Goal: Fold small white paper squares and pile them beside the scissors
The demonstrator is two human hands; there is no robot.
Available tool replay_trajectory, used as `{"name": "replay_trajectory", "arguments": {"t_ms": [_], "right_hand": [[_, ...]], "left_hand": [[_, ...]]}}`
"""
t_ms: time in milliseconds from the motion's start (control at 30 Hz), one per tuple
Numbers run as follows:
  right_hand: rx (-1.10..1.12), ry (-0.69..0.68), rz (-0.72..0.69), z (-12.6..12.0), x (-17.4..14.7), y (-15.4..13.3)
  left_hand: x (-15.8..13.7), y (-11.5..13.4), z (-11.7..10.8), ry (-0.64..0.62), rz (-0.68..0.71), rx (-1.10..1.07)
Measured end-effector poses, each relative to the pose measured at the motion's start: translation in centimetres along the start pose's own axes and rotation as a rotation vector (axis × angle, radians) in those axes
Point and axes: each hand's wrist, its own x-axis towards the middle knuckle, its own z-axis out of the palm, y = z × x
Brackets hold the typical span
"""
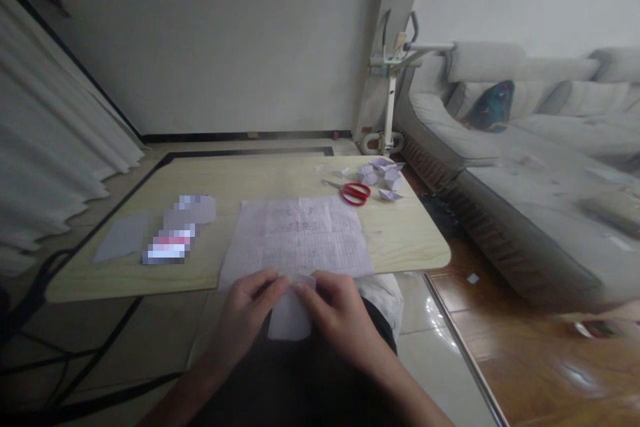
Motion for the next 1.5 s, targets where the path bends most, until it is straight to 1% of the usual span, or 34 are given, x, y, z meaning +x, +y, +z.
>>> {"name": "replay_trajectory", "arguments": {"t_ms": [300,600,767,933,1133,1233,1333,1500], "right_hand": [[0.035,-0.018,0.014,0.02,0.00,-0.25],[0.022,-0.030,0.032,0.04,-0.07,-0.18],[0.037,-0.030,0.014,0.04,-0.02,-0.24],[0.045,-0.036,0.017,0.07,0.06,0.01],[0.042,-0.026,-0.006,0.10,0.07,0.20],[0.038,-0.023,-0.015,0.07,0.10,0.23],[0.016,0.015,-0.054,0.02,0.22,0.25],[0.013,0.099,-0.100,0.05,0.40,0.13]], "left_hand": [[-0.03,0.00,-0.20,0.001,-0.024,-0.011],[-0.09,-0.21,-0.03,0.002,0.011,-0.022],[-0.03,-0.35,-0.04,-0.001,0.012,-0.021],[-0.05,-0.31,-0.09,0.006,-0.018,-0.018],[-0.05,-0.23,-0.20,0.002,0.001,-0.066],[-0.10,-0.26,-0.22,0.022,0.031,-0.061],[-0.17,-0.20,-0.20,0.027,0.079,-0.029],[-0.06,-0.12,-0.22,0.063,0.211,0.043]]}}
